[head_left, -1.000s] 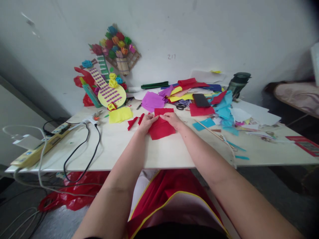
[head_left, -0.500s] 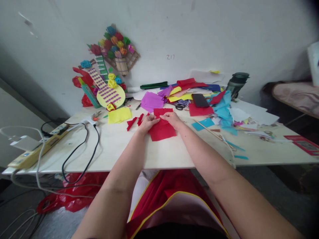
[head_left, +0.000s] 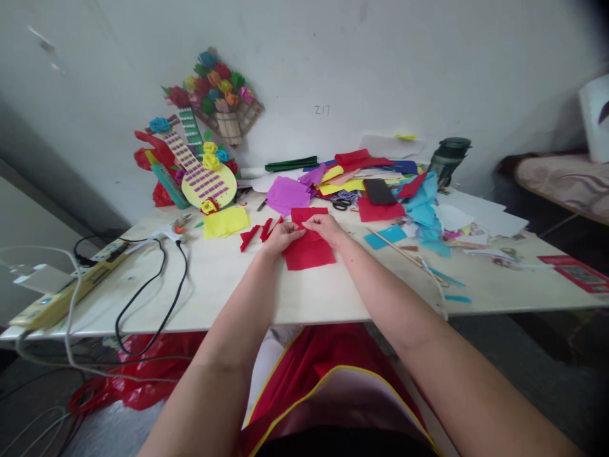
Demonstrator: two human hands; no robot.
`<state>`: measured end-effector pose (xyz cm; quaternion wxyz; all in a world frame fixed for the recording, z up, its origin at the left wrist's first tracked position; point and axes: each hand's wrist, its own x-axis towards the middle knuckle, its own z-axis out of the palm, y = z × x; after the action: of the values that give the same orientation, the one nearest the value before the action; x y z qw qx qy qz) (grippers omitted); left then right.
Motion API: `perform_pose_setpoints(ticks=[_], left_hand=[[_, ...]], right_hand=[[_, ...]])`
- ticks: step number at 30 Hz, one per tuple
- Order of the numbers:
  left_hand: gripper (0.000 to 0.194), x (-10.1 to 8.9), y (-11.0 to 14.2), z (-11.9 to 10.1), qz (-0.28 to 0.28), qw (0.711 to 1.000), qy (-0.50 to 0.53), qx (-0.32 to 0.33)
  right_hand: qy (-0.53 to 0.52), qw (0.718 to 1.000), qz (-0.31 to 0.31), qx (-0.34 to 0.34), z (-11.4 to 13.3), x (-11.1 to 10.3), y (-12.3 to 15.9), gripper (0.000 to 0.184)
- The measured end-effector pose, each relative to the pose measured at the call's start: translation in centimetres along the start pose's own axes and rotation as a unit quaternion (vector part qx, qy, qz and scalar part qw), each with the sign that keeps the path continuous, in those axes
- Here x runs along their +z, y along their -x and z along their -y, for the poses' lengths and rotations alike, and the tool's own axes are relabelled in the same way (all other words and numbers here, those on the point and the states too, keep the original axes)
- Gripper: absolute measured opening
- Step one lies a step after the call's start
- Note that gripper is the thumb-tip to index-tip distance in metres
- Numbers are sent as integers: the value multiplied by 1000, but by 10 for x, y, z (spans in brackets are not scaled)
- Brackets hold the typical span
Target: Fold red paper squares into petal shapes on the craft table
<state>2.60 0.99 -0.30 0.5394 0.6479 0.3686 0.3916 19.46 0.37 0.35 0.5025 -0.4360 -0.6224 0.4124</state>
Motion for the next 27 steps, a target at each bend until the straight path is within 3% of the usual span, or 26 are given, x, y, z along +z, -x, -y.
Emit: perform_pose_setpoints(ticks=[13, 21, 27], left_hand=[[29, 1, 1, -1, 12, 1000, -12, 0], [30, 0, -1, 1, -12, 1000, -17, -1], [29, 1, 2, -2, -34, 999, 6, -1]], right_hand=[[-35, 999, 0, -25, -7, 5, -2, 21], [49, 998, -4, -31, -14, 7, -3, 37], [56, 998, 2, -11, -1, 2, 3, 46]])
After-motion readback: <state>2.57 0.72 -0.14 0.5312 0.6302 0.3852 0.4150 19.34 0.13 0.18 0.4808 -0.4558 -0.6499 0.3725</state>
